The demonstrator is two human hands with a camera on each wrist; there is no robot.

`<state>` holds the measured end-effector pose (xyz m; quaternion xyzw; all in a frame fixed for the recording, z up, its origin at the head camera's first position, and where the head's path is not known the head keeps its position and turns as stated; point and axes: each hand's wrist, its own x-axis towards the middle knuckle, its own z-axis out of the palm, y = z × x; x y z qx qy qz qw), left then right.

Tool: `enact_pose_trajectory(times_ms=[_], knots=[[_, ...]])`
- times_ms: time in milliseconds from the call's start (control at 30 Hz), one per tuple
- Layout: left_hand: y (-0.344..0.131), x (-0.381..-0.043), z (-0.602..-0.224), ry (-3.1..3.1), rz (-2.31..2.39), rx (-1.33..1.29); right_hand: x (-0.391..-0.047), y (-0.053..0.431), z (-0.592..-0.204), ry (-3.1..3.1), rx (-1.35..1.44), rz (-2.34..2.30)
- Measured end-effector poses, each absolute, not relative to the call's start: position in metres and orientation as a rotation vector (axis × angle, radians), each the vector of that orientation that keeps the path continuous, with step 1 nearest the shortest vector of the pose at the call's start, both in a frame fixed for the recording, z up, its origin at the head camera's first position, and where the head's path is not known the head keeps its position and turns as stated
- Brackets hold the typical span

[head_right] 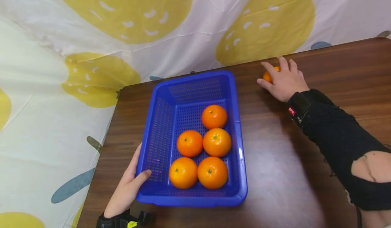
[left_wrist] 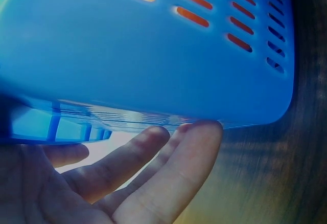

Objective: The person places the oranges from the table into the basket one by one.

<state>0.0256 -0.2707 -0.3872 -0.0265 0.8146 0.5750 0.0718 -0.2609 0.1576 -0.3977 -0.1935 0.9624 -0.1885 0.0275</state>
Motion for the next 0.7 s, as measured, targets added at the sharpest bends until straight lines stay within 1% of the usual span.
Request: enact_pose_trajectory(times_ms=[700], knots=[[-0.2706,0.0264,-0.3831,2.469,1.698,-0.089,-0.2583,0.1574,-0.3993,2.963,-0.643,-0.712]])
